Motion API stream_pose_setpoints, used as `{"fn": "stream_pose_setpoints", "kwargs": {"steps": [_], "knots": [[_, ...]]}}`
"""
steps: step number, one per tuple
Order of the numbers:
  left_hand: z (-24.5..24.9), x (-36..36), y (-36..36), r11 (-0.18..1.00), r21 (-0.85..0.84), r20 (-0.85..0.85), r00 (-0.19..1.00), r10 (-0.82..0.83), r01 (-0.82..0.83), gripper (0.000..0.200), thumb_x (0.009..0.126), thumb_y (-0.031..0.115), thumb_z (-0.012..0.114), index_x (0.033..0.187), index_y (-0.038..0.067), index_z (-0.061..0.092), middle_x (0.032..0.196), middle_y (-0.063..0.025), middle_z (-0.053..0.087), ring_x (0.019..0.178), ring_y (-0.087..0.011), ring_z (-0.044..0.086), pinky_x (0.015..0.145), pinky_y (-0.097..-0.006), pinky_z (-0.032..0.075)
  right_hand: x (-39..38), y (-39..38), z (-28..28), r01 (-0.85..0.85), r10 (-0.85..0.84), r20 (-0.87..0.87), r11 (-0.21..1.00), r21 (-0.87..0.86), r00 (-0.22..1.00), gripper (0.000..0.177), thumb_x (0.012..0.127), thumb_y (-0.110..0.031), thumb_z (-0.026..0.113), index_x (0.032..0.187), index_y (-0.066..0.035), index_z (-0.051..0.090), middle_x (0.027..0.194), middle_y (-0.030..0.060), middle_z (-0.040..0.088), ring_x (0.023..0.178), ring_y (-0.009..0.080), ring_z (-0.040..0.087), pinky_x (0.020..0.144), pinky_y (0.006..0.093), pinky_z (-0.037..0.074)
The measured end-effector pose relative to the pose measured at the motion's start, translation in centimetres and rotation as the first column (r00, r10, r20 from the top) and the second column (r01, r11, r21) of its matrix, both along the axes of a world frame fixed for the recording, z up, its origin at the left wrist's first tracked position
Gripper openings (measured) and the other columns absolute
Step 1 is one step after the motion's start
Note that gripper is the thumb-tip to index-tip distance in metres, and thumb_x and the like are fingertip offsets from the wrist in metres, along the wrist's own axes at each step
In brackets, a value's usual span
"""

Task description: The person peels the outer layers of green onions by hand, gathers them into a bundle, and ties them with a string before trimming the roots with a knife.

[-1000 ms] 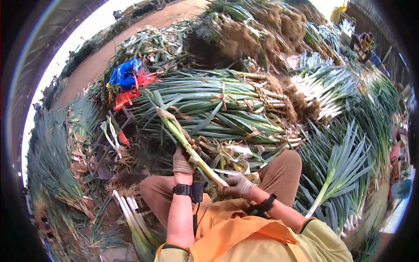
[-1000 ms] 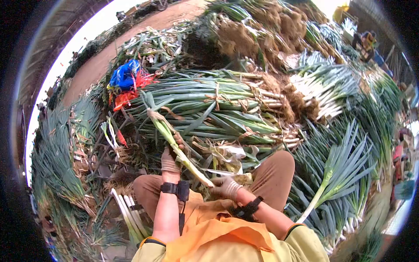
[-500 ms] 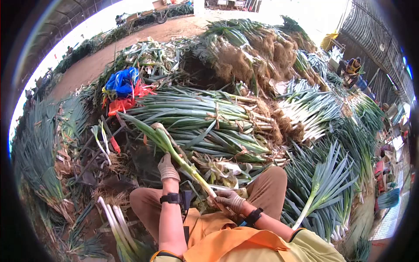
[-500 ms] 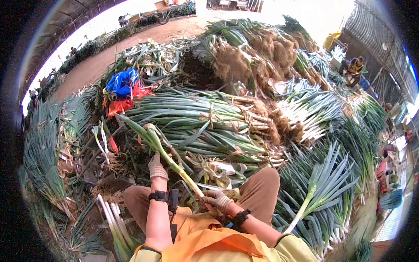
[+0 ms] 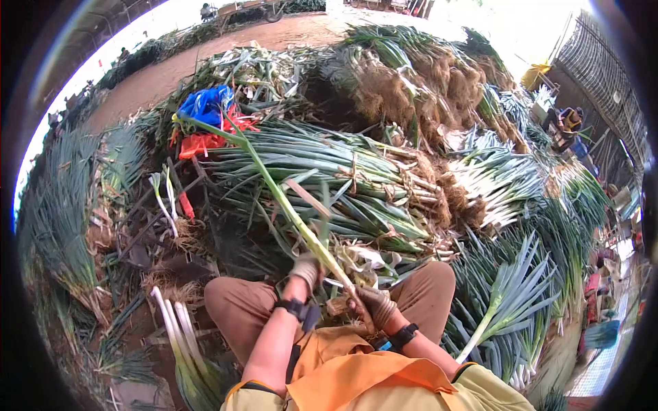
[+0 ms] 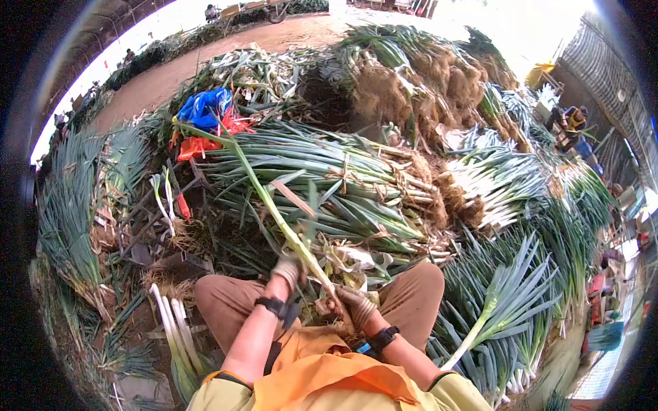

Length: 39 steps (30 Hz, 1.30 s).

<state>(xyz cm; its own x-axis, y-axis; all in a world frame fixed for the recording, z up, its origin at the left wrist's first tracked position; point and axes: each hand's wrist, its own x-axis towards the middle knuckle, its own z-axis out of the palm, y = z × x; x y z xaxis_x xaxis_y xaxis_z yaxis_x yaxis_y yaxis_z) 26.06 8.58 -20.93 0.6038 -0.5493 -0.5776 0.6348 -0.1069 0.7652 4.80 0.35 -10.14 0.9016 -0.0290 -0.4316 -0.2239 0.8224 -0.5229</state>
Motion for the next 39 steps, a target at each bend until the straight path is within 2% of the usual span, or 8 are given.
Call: {"fn": "stream_pose_setpoints", "kwargs": {"steps": [7, 12, 18, 26, 28, 30, 33, 39], "knots": [[5.6, -0.8, 2.5, 0.862, -0.321, -0.417, 0.876, 0.243, -0.392, 0.029, 0.087, 0.032, 0.041, 0.086, 0.008, 0.058, 0.081, -0.0054, 0.059, 0.071, -0.0236, 0.057, 0.055, -0.0383, 0.046, -0.5, -0.3, -2.2, 0.016, -0.075, -0.169, 0.946, -0.324, 0.983, 0.023, 0.085, -0.020, 0.048, 0.100, -0.004, 0.053, 0.067, 0.0053, 0.056, 0.049, 0.0105, 0.050, 0.045, 0.0188, 0.042], [5.7, 3.8, 1.6, 0.930, 0.354, 0.589, 0.796, -0.141, -0.097, 0.021, 0.080, 0.025, 0.057, 0.073, 0.005, 0.059, 0.055, -0.0032, 0.051, 0.045, -0.0120, 0.048, 0.041, -0.0285, 0.039, 0.6, 1.2, -1.0, -0.054, -0.118, -0.203, 0.730, -0.682, 0.972, 0.027, 0.082, -0.016, 0.052, 0.107, -0.008, 0.057, 0.061, -0.0015, 0.054, 0.046, 0.0069, 0.047, 0.042, 0.0209, 0.039], [1.5, 4.7, 1.0, 0.933, 0.324, 0.620, 0.780, -0.084, -0.157, 0.026, 0.073, 0.024, 0.057, 0.067, -0.002, 0.057, 0.051, -0.0071, 0.053, 0.044, -0.0151, 0.049, 0.045, -0.0306, 0.038, 0.0, 1.4, -3.3, 0.024, -0.193, -0.124, 0.624, -0.781, 0.973, 0.023, 0.081, -0.013, 0.053, 0.103, -0.007, 0.059, 0.059, -0.0018, 0.054, 0.044, 0.0056, 0.045, 0.040, 0.0203, 0.036], [13.9, -11.4, 1.9, 0.381, 0.045, 0.550, 0.295, -0.781, 0.924, 0.013, 0.074, 0.015, 0.061, 0.079, 0.004, 0.060, 0.074, -0.0045, 0.058, 0.069, -0.0140, 0.053, 0.066, -0.0266, 0.044, 1.9, -0.7, -4.0, -0.015, -0.288, -0.142, 0.402, -0.916, 0.947, 0.026, 0.079, -0.014, 0.055, 0.102, -0.003, 0.059, 0.069, 0.0021, 0.060, 0.060, 0.0073, 0.054, 0.055, 0.0213, 0.044], [14.5, -10.0, 1.8, 0.814, 0.198, 0.928, 0.162, -0.335, 0.546, 0.013, 0.072, 0.011, 0.062, 0.083, 0.005, 0.059, 0.080, -0.0068, 0.061, 0.073, -0.0155, 0.057, 0.071, -0.0277, 0.044, 1.4, -0.4, -3.0, 0.157, -0.289, 0.012, 0.483, -0.861, 0.957, 0.025, 0.079, -0.016, 0.055, 0.100, -0.004, 0.060, 0.068, 0.0010, 0.059, 0.062, 0.0066, 0.053, 0.057, 0.0212, 0.044], [11.6, -6.5, 2.1, 0.998, 0.057, 0.621, 0.784, -0.016, -0.025, 0.022, 0.073, -0.002, 0.054, 0.094, 0.002, 0.056, 0.082, -0.0095, 0.060, 0.072, -0.0156, 0.058, 0.062, -0.0264, 0.049, 1.2, 0.0, -2.2, -0.006, -0.280, -0.219, 0.602, -0.798, 0.935, 0.022, 0.080, -0.016, 0.054, 0.097, -0.004, 0.061, 0.064, -0.0013, 0.057, 0.055, 0.0053, 0.050, 0.050, 0.0210, 0.042], [5.1, 0.2, 2.0, 0.866, 0.137, 0.985, 0.159, -0.067, -0.481, 0.054, 0.067, 0.003, 0.064, 0.117, 0.003, 0.044, 0.106, -0.0164, 0.051, 0.077, -0.0188, 0.057, 0.066, -0.0283, 0.049, 1.1, 0.9, -1.3, 0.049, -0.303, -0.115, 0.486, -0.873, 0.946, 0.022, 0.079, -0.017, 0.055, 0.097, -0.006, 0.061, 0.062, -0.0018, 0.055, 0.050, 0.0051, 0.046, 0.045, 0.0211, 0.039], [5.6, 1.9, 1.0, 0.915, 0.351, 0.719, 0.684, -0.128, -0.197, 0.013, 0.074, 0.011, 0.056, 0.073, -0.002, 0.061, 0.060, -0.0113, 0.058, 0.053, -0.0170, 0.054, 0.054, -0.0292, 0.043, 1.2, 1.5, 0.1, 0.027, -0.267, -0.216, 0.684, -0.729, 0.939, 0.025, 0.081, -0.019, 0.054, 0.103, -0.007, 0.060, 0.061, 0.0015, 0.057, 0.048, 0.0073, 0.049, 0.043, 0.0227, 0.040]]}}
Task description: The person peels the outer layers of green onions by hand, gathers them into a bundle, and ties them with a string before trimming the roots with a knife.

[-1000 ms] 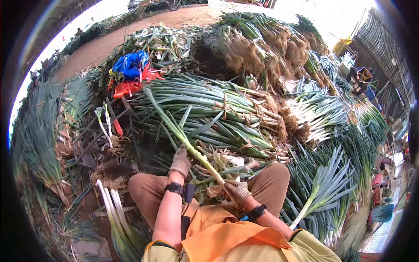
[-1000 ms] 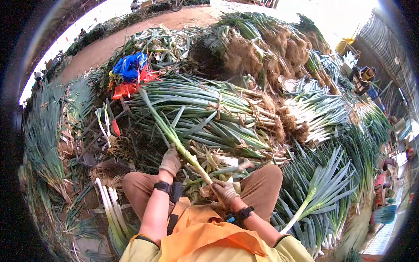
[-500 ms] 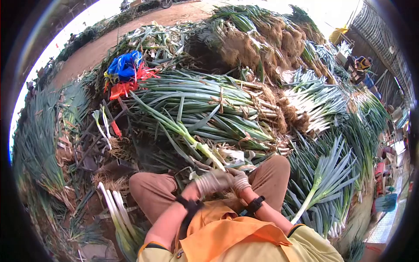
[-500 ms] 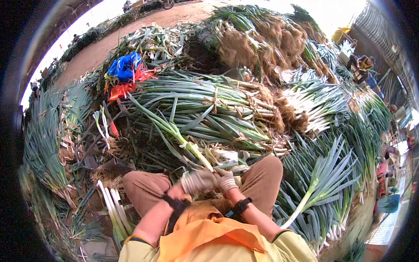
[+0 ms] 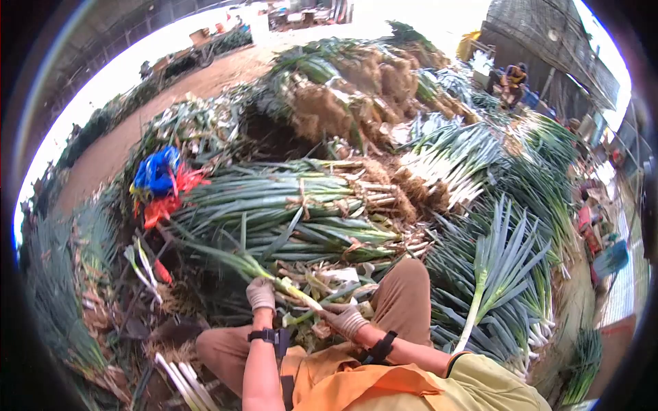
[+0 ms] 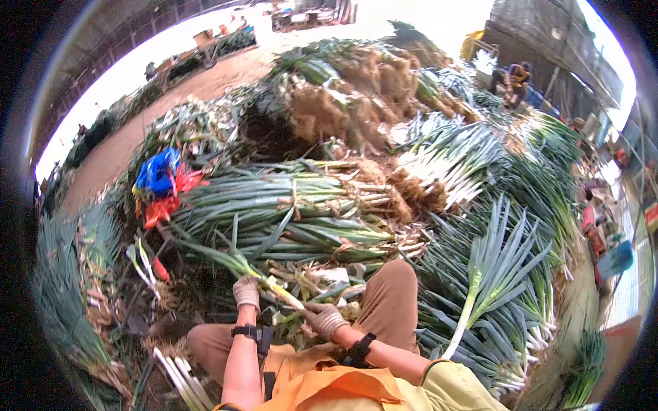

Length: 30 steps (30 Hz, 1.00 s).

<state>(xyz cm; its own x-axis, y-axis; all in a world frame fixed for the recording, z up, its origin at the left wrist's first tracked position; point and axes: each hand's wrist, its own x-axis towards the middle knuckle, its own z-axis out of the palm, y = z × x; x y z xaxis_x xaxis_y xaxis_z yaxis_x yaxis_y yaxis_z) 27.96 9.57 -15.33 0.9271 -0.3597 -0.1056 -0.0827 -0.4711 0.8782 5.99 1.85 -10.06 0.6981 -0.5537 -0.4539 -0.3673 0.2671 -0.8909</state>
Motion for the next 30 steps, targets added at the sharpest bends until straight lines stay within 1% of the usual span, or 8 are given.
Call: {"fn": "stream_pose_setpoints", "kwargs": {"steps": [3, 6, 10, 12, 13, 17, 22, 30], "knots": [[-5.0, 1.8, 0.2, 0.991, -0.120, -0.116, 0.990, -0.081, 0.067, 0.012, 0.077, 0.003, 0.051, 0.075, -0.001, 0.061, 0.060, -0.0060, 0.058, 0.050, -0.0120, 0.050, 0.048, -0.0268, 0.040, -0.2, -0.3, -1.3, 0.056, -0.055, -0.067, 0.998, 0.000, 0.996, 0.027, 0.080, -0.023, 0.055, 0.101, -0.008, 0.060, 0.066, 0.0054, 0.061, 0.052, 0.0111, 0.054, 0.047, 0.0253, 0.043], [5.2, -4.4, -0.3, 0.939, -0.320, -0.394, 0.883, -0.254, 0.127, 0.008, 0.075, 0.002, 0.054, 0.074, 0.004, 0.062, 0.057, -0.0002, 0.054, 0.045, -0.0068, 0.046, 0.041, -0.0211, 0.036, -0.1, -1.6, -7.5, -0.025, 0.031, 0.004, 0.873, -0.487, 1.000, 0.027, 0.080, -0.029, 0.049, 0.093, -0.008, 0.060, 0.071, 0.0097, 0.060, 0.062, 0.0177, 0.057, 0.057, 0.0300, 0.045], [6.2, -8.1, 1.1, 0.861, -0.304, -0.444, 0.738, -0.508, 0.409, 0.008, 0.077, 0.002, 0.052, 0.076, -0.001, 0.060, 0.069, -0.0028, 0.060, 0.059, -0.0115, 0.057, 0.052, -0.0239, 0.046, -0.1, -1.8, -2.8, 0.130, -0.127, 0.055, 0.991, -0.045, 0.990, 0.021, 0.078, -0.017, 0.057, 0.090, 0.000, 0.062, 0.064, 0.0028, 0.059, 0.050, 0.0094, 0.048, 0.044, 0.0242, 0.040], [6.1, -11.8, 1.8, 0.447, -0.161, 0.135, 0.469, -0.873, 0.880, 0.009, 0.076, 0.002, 0.053, 0.079, 0.003, 0.062, 0.072, -0.0020, 0.061, 0.065, -0.0116, 0.057, 0.058, -0.0241, 0.047, 0.1, -2.3, -4.4, 0.165, -0.175, 0.102, 0.982, 0.096, 0.979, 0.023, 0.078, -0.016, 0.057, 0.091, 0.002, 0.061, 0.064, 0.0032, 0.058, 0.050, 0.0087, 0.048, 0.045, 0.0232, 0.040], [5.7, -13.5, 2.0, 0.445, -0.347, -0.112, 0.435, -0.893, 0.825, 0.011, 0.074, 0.000, 0.053, 0.078, 0.005, 0.063, 0.073, -0.0020, 0.062, 0.066, -0.0113, 0.057, 0.060, -0.0244, 0.047, 0.3, -2.6, -4.1, 0.186, -0.198, 0.093, 0.976, 0.116, 0.976, 0.022, 0.078, -0.016, 0.057, 0.091, 0.002, 0.060, 0.064, 0.0032, 0.057, 0.051, 0.0081, 0.048, 0.045, 0.0227, 0.040], [3.1, -9.6, 1.2, 0.913, -0.292, -0.139, 0.932, -0.334, 0.284, 0.016, 0.077, 0.002, 0.052, 0.091, 0.008, 0.058, 0.077, -0.0059, 0.060, 0.059, -0.0145, 0.057, 0.051, -0.0253, 0.047, -0.2, -1.8, -1.6, 0.108, -0.114, 0.139, 0.993, 0.049, 0.984, 0.023, 0.077, -0.017, 0.059, 0.093, 0.000, 0.061, 0.064, 0.0019, 0.056, 0.051, 0.0080, 0.048, 0.046, 0.0228, 0.041], [0.6, -3.8, -0.8, 0.921, -0.331, -0.657, 0.751, -0.068, -0.206, 0.017, 0.080, 0.015, 0.058, 0.092, 0.003, 0.053, 0.068, -0.0060, 0.055, 0.046, -0.0171, 0.052, 0.036, -0.0290, 0.040, -0.2, -0.5, -0.3, 0.055, -0.080, 0.138, 0.983, 0.177, 0.987, 0.026, 0.079, -0.019, 0.057, 0.098, -0.002, 0.059, 0.066, 0.0020, 0.057, 0.047, 0.0096, 0.050, 0.042, 0.0233, 0.040], [3.5, -6.0, -0.7, 0.862, 0.034, 0.051, 0.860, -0.508, 0.507, 0.019, 0.082, 0.018, 0.048, 0.072, 0.003, 0.055, 0.049, -0.0064, 0.048, 0.041, -0.0165, 0.048, 0.039, -0.0291, 0.040, -1.4, -2.3, -5.4, 0.052, -0.041, 0.196, 0.997, -0.050, 0.980, 0.028, 0.078, -0.020, 0.058, 0.096, 0.002, 0.059, 0.075, 0.0060, 0.061, 0.060, 0.0088, 0.053, 0.051, 0.0237, 0.044]]}}
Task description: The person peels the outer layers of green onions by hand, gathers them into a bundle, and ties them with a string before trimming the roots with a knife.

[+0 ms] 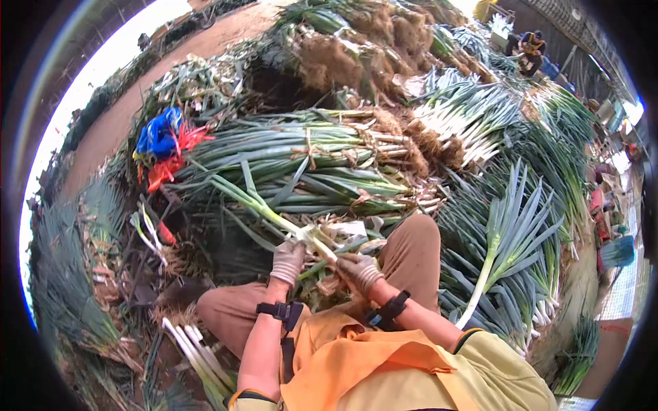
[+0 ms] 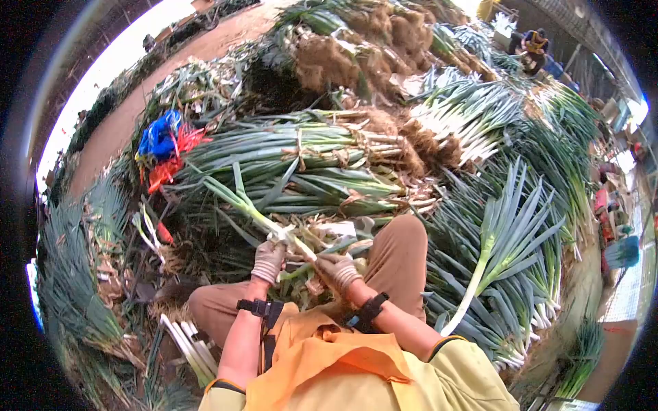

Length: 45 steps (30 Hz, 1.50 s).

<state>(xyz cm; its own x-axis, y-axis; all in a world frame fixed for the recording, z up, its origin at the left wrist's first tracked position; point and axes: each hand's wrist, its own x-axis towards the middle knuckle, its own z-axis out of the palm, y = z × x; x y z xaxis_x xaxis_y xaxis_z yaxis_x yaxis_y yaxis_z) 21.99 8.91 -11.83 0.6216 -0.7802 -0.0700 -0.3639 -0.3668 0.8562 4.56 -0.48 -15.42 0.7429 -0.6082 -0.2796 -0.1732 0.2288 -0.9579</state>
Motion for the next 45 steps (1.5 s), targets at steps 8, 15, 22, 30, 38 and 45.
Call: {"fn": "stream_pose_setpoints", "kwargs": {"steps": [8, 15, 22, 30, 38, 45], "knots": [[2.3, -8.3, 0.0, 0.999, 0.013, 0.338, 0.940, -0.048, 0.046, 0.016, 0.076, 0.022, 0.056, 0.073, 0.006, 0.058, 0.062, -0.0142, 0.056, 0.060, -0.0292, 0.057, 0.053, -0.0354, 0.044, 1.7, -0.4, 2.4, 0.125, -0.138, 0.020, 0.944, 0.306, 0.990, 0.029, 0.078, -0.018, 0.060, 0.101, -0.001, 0.059, 0.075, -0.0002, 0.059, 0.061, 0.0051, 0.049, 0.053, 0.0198, 0.041], [-0.7, 1.4, -0.9, 0.934, 0.073, 0.160, 0.929, 0.334, -0.349, 0.023, 0.071, 0.020, 0.062, 0.085, 0.002, 0.056, 0.075, -0.0156, 0.060, 0.072, -0.0345, 0.057, 0.062, -0.0360, 0.045, 1.6, 2.3, 1.5, 0.004, 0.024, 0.047, 0.852, -0.523, 0.999, 0.019, 0.079, -0.013, 0.059, 0.093, -0.002, 0.060, 0.071, 0.0041, 0.061, 0.062, 0.0088, 0.051, 0.059, 0.0232, 0.044], [-2.8, 0.9, 0.7, 0.931, -0.047, -0.094, 0.929, 0.358, -0.363, 0.013, 0.077, 0.012, 0.059, 0.085, 0.002, 0.061, 0.069, -0.0094, 0.062, 0.062, -0.0132, 0.057, 0.059, -0.0263, 0.045, 0.3, 0.4, 1.3, 0.026, -0.026, 0.006, 0.942, -0.336, 1.000, 0.022, 0.076, -0.013, 0.062, 0.095, -0.003, 0.060, 0.074, 0.0125, 0.062, 0.063, 0.0122, 0.054, 0.059, 0.0278, 0.044], [2.5, -8.5, 1.2, 0.982, -0.099, -0.404, 0.908, 0.110, -0.163, 0.008, 0.077, 0.007, 0.055, 0.082, 0.004, 0.061, 0.062, -0.0020, 0.055, 0.047, -0.0066, 0.047, 0.043, -0.0212, 0.038, 1.5, 0.8, 1.1, -0.192, 0.186, 0.136, 0.981, 0.037, 0.973, 0.026, 0.076, -0.012, 0.059, 0.099, 0.000, 0.058, 0.081, 0.0076, 0.061, 0.069, 0.0125, 0.054, 0.063, 0.0271, 0.045], [5.1, -5.1, 3.8, 0.978, -0.086, -0.882, 0.441, -0.163, 0.187, 0.031, 0.079, 0.011, 0.054, 0.109, 0.003, 0.051, 0.084, -0.0074, 0.060, 0.067, -0.0175, 0.061, 0.053, -0.0234, 0.049, 0.7, -0.2, 0.2, -0.277, 0.201, 0.212, 0.855, 0.438, 0.956, 0.049, 0.078, -0.002, 0.057, 0.123, -0.004, 0.041, 0.101, 0.0026, 0.058, 0.078, 0.0094, 0.055, 0.066, 0.0220, 0.048], [0.3, 2.9, 6.3, 0.705, -0.282, -0.915, 0.403, 0.007, -0.651, 0.029, 0.081, 0.035, 0.052, 0.090, 0.008, 0.052, 0.082, -0.0052, 0.057, 0.077, -0.0183, 0.054, 0.069, -0.0330, 0.045, 0.7, 0.9, 6.4, -0.395, 0.422, 0.240, 0.906, -0.155, 0.874, 0.035, 0.081, -0.005, 0.055, 0.115, -0.012, 0.052, 0.093, -0.0078, 0.058, 0.077, 0.0024, 0.047, 0.067, 0.0176, 0.040]]}}
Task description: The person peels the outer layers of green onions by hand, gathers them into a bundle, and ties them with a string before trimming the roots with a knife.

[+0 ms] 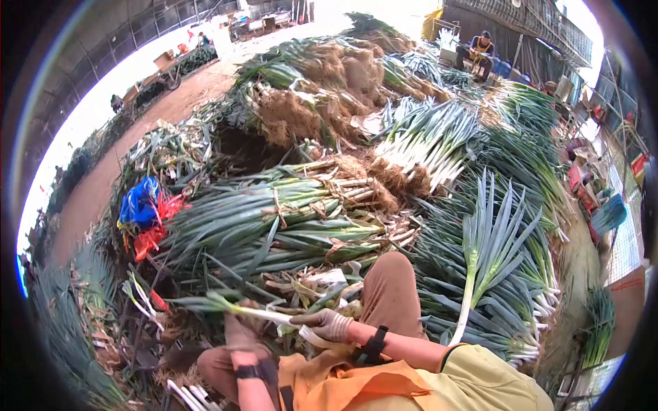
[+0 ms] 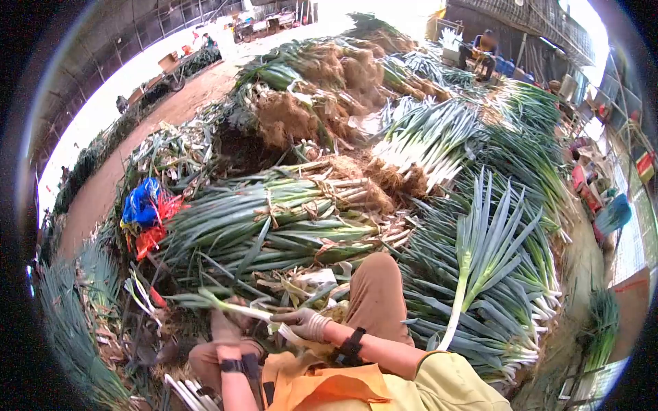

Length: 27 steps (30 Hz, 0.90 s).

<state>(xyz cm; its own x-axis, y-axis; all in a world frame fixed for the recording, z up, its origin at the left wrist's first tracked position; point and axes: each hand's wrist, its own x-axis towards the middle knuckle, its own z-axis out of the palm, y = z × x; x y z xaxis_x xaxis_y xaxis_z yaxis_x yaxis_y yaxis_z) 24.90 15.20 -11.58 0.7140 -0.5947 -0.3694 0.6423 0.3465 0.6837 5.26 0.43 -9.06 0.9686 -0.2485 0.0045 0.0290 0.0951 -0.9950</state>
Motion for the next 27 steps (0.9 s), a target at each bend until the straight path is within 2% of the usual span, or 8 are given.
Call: {"fn": "stream_pose_setpoints", "kwargs": {"steps": [8, 9, 11, 13, 16, 22, 24, 27], "knots": [[9.4, 8.2, -3.0, 0.929, -0.116, -0.008, 0.935, 0.354, -0.353, 0.020, 0.079, 0.023, 0.060, 0.068, 0.013, 0.047, 0.051, 0.0040, 0.045, 0.036, -0.0063, 0.040, 0.035, -0.0197, 0.033, -0.3, 0.1, 1.9, 0.079, 0.044, 0.223, 0.855, -0.513, 0.974, 0.025, 0.073, -0.002, 0.056, 0.098, -0.008, 0.057, 0.089, 0.0066, 0.060, 0.080, 0.0216, 0.057, 0.071, 0.0285, 0.045], [10.5, 10.0, -2.4, 0.922, -0.101, 0.008, 0.926, 0.376, -0.374, 0.020, 0.079, 0.023, 0.060, 0.068, 0.014, 0.047, 0.050, 0.0041, 0.045, 0.035, -0.0058, 0.040, 0.034, -0.0193, 0.032, -1.8, -0.6, 1.4, -0.012, 0.037, 0.039, 0.864, -0.503, 0.999, 0.030, 0.071, 0.001, 0.056, 0.100, -0.005, 0.056, 0.115, 0.0123, 0.051, 0.093, 0.0246, 0.056, 0.076, 0.0278, 0.044], [13.3, 12.4, -0.6, 0.899, -0.100, 0.072, 0.898, 0.434, -0.427, 0.017, 0.079, 0.021, 0.060, 0.069, 0.014, 0.048, 0.051, 0.0046, 0.046, 0.035, -0.0055, 0.039, 0.033, -0.0186, 0.031, -4.0, -2.5, -1.7, -0.135, -0.045, -0.211, 0.634, -0.762, 0.976, 0.029, 0.073, -0.005, 0.055, 0.102, -0.006, 0.057, 0.103, 0.0115, 0.058, 0.090, 0.0246, 0.057, 0.074, 0.0296, 0.046], [16.5, 14.3, 1.2, 0.914, -0.142, 0.154, 0.904, 0.399, -0.380, 0.017, 0.080, 0.022, 0.058, 0.069, 0.014, 0.048, 0.051, 0.0036, 0.046, 0.036, -0.0053, 0.041, 0.031, -0.0189, 0.030, -4.5, -4.3, -2.2, -0.564, -0.244, -0.760, 0.544, -0.621, 0.602, 0.030, 0.075, -0.014, 0.055, 0.104, -0.010, 0.056, 0.095, 0.0144, 0.059, 0.086, 0.0283, 0.056, 0.071, 0.0334, 0.045], [17.8, 14.3, 1.7, 0.933, -0.139, 0.206, 0.911, 0.356, -0.333, 0.010, 0.080, 0.019, 0.060, 0.075, 0.015, 0.052, 0.055, 0.0031, 0.048, 0.038, -0.0053, 0.040, 0.034, -0.0186, 0.032, -3.6, -6.2, -0.1, -0.448, 0.252, -0.371, 0.514, -0.732, 0.894, 0.037, 0.074, -0.014, 0.056, 0.111, -0.010, 0.050, 0.098, 0.0189, 0.055, 0.086, 0.0328, 0.054, 0.071, 0.0378, 0.044], [17.4, 4.4, -4.4, 0.919, -0.012, 0.296, 0.876, 0.381, -0.395, 0.014, 0.076, 0.016, 0.064, 0.086, 0.014, 0.053, 0.058, 0.0012, 0.046, 0.040, -0.0066, 0.042, 0.035, -0.0236, 0.037, 6.2, 0.5, 9.0, 0.093, -0.018, 0.111, 0.685, -0.723, 0.994, 0.027, 0.073, -0.010, 0.052, 0.100, -0.006, 0.048, 0.080, 0.0174, 0.058, 0.074, 0.0353, 0.056, 0.060, 0.0424, 0.044], [16.8, 2.4, -5.7, 0.924, -0.038, 0.268, 0.887, 0.376, -0.380, 0.014, 0.077, 0.014, 0.063, 0.087, 0.013, 0.053, 0.058, 0.0011, 0.045, 0.039, -0.0066, 0.042, 0.035, -0.0224, 0.037, 8.1, 2.2, 9.7, -0.046, -0.089, -0.119, 0.579, -0.814, 0.989, 0.021, 0.073, -0.011, 0.051, 0.094, -0.005, 0.049, 0.072, 0.0182, 0.058, 0.069, 0.0357, 0.057, 0.057, 0.0428, 0.044], [16.0, 1.2, -6.6, 0.920, -0.043, 0.253, 0.887, 0.386, -0.389, 0.017, 0.077, 0.013, 0.063, 0.091, 0.013, 0.054, 0.058, 0.0016, 0.047, 0.040, -0.0063, 0.042, 0.035, -0.0207, 0.036, 8.4, 2.5, 8.4, 0.062, -0.169, -0.032, 0.526, -0.848, 0.985, 0.015, 0.076, -0.019, 0.052, 0.080, -0.006, 0.048, 0.060, 0.0164, 0.054, 0.057, 0.0350, 0.054, 0.049, 0.0419, 0.041]]}}
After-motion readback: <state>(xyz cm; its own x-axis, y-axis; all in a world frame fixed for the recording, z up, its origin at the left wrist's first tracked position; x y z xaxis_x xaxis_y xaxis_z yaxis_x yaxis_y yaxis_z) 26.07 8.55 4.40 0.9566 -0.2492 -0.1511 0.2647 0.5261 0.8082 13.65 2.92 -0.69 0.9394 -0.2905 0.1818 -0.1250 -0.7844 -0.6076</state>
